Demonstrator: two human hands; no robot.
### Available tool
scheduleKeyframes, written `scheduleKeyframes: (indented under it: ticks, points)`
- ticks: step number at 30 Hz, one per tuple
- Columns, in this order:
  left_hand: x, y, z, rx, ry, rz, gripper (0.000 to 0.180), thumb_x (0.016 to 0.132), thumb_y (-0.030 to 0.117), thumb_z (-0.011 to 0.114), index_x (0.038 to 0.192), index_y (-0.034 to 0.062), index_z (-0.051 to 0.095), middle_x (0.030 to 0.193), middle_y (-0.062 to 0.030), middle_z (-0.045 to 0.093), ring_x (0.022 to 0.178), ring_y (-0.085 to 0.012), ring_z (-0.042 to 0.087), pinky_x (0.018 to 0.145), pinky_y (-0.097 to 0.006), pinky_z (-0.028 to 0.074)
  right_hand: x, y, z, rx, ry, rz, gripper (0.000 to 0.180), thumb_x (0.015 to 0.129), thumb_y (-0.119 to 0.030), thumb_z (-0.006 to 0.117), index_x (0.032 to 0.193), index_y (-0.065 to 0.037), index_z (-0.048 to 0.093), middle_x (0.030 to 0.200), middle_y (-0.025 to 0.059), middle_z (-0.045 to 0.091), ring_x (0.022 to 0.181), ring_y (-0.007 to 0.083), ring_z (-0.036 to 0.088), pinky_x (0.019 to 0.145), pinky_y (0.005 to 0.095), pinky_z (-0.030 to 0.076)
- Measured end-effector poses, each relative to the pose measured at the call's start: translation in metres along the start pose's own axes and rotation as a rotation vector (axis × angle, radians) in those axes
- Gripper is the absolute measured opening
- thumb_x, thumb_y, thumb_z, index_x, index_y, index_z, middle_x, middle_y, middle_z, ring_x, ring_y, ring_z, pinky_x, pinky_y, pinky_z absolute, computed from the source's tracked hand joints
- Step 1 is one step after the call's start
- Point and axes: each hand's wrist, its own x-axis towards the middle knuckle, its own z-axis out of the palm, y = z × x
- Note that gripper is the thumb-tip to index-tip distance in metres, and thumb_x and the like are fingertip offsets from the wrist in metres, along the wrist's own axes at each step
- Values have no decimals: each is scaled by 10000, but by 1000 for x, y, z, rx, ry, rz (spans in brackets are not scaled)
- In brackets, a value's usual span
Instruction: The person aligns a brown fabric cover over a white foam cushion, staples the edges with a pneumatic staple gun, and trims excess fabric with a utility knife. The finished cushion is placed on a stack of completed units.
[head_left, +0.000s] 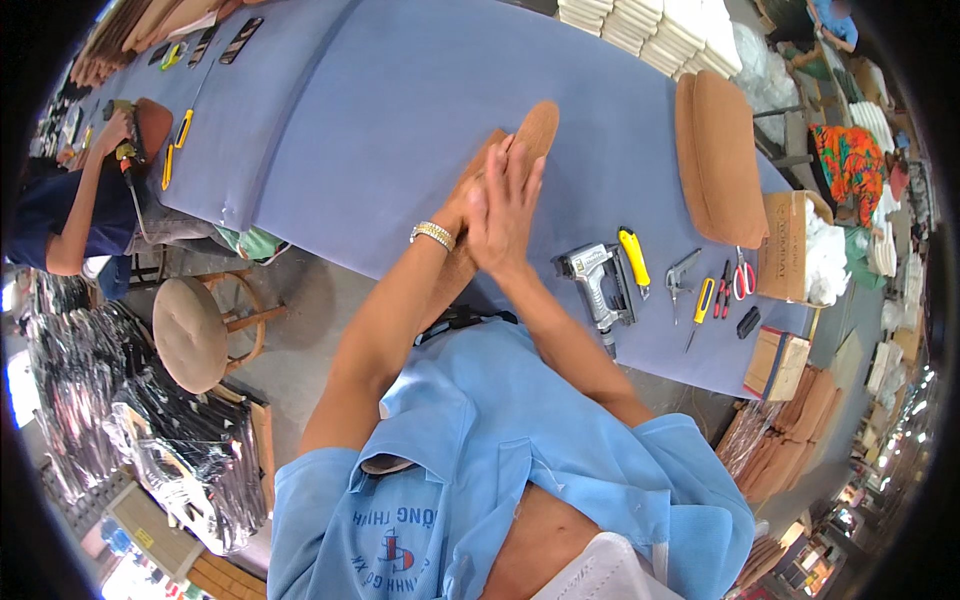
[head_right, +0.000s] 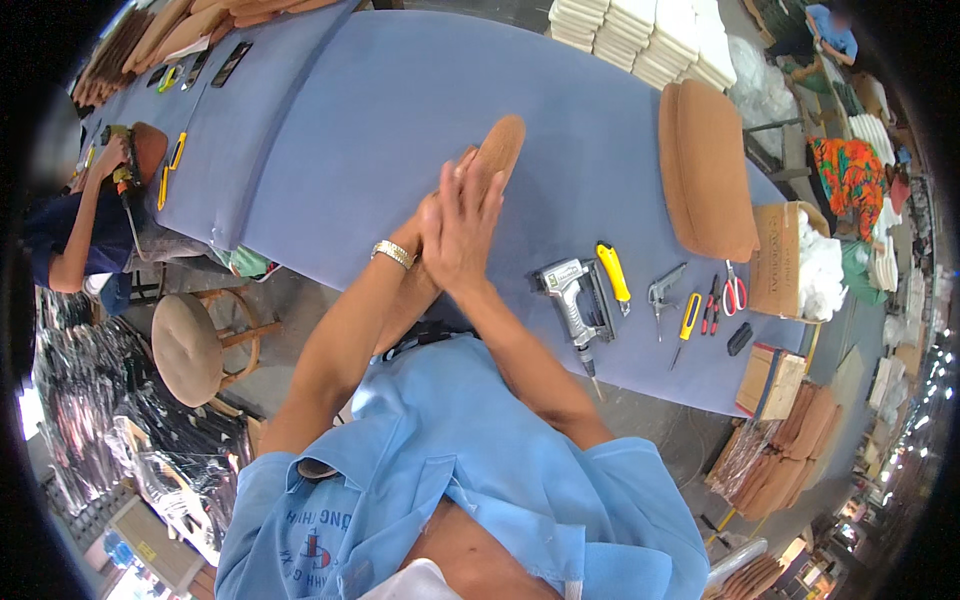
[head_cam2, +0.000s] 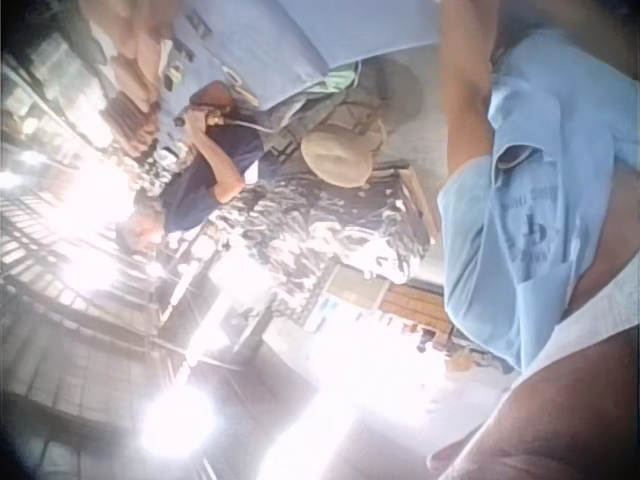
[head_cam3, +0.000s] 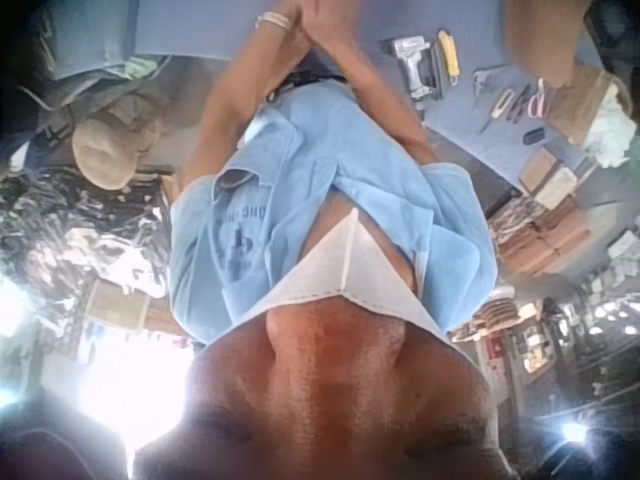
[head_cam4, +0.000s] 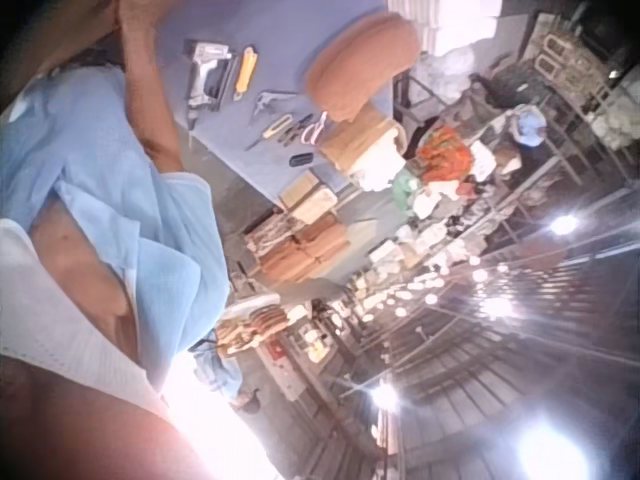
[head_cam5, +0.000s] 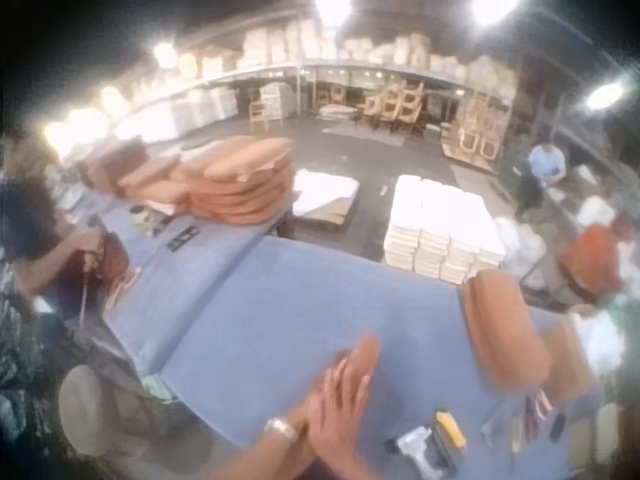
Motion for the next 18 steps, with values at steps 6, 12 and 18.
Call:
scheduleKeyframes:
  ticks: [6,12,18]
  points:
    - [-48,-14,-20,30,-50,-372,699,1140,548,262,1648,73,336,1681,-163,363,1564,-261,315,1262,-373,271,-1,14,-5,157,1,-38,546,1102,-398,381,1549,-123,528,1708,217,276,1587,511,100,1233,703,63]
    - [-221,-36,-45,-85,-23,-281,794,1060,675,405,1633,124,398,1629,-143,450,1504,-241,415,1229,-372,330,47,67,-19,146,31,-85,458,1118,-350,385,1282,-127,750,1587,173,490,1551,459,273,1246,649,149]
    - [-285,-50,-6,150,355,-81,857,893,436,814,1599,123,444,1522,-189,573,1411,-305,549,1178,-414,414,103,106,-25,193,-34,-210,453,1108,-292,439,1013,-87,832,1388,136,670,1507,412,369,1236,525,282]
